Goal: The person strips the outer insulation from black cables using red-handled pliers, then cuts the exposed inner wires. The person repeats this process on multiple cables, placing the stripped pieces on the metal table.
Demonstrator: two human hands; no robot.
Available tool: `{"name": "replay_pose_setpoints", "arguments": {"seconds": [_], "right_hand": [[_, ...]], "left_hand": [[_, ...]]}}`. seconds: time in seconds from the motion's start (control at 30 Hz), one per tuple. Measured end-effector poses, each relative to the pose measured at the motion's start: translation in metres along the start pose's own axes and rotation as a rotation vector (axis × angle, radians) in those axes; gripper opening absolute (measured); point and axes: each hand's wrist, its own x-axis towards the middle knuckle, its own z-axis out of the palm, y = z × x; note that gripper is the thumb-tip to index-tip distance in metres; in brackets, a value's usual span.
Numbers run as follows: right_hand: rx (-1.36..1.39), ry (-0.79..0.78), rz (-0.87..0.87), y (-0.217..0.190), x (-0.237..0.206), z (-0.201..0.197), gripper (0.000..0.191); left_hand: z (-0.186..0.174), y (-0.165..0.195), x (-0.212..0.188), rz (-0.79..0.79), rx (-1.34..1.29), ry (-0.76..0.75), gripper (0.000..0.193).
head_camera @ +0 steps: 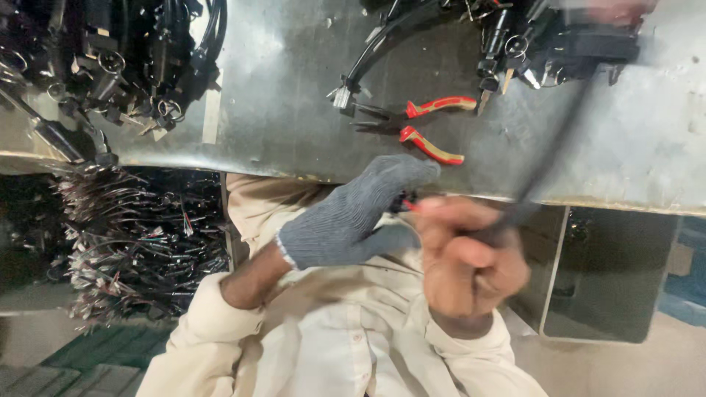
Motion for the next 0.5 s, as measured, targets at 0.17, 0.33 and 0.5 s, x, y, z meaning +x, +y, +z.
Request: {"name": "replay_pose_setpoints", "arguments": {"seconds": [0.17, 0.33, 0.5], "right_hand": [[-0.946, -0.402, -0.295, 0.032, 0.007, -0.030, 0.017], [-1.009, -0.499, -0.217, 0.047, 0.026, -0.015, 0.003], [-1.035, -0.396, -0.433, 0.008, 0.057, -0.019, 0.020]], "left_hand": [[-0.023, 0.011, 0.009, -0.362, -1.407, 0.425, 0.069], [-0.018, -0.009, 0.001, -0.232, -0.301, 0.167, 0.030], [-0.002, 0.000, 0.000, -0.267, -0.887, 0.166, 0.029]]}}
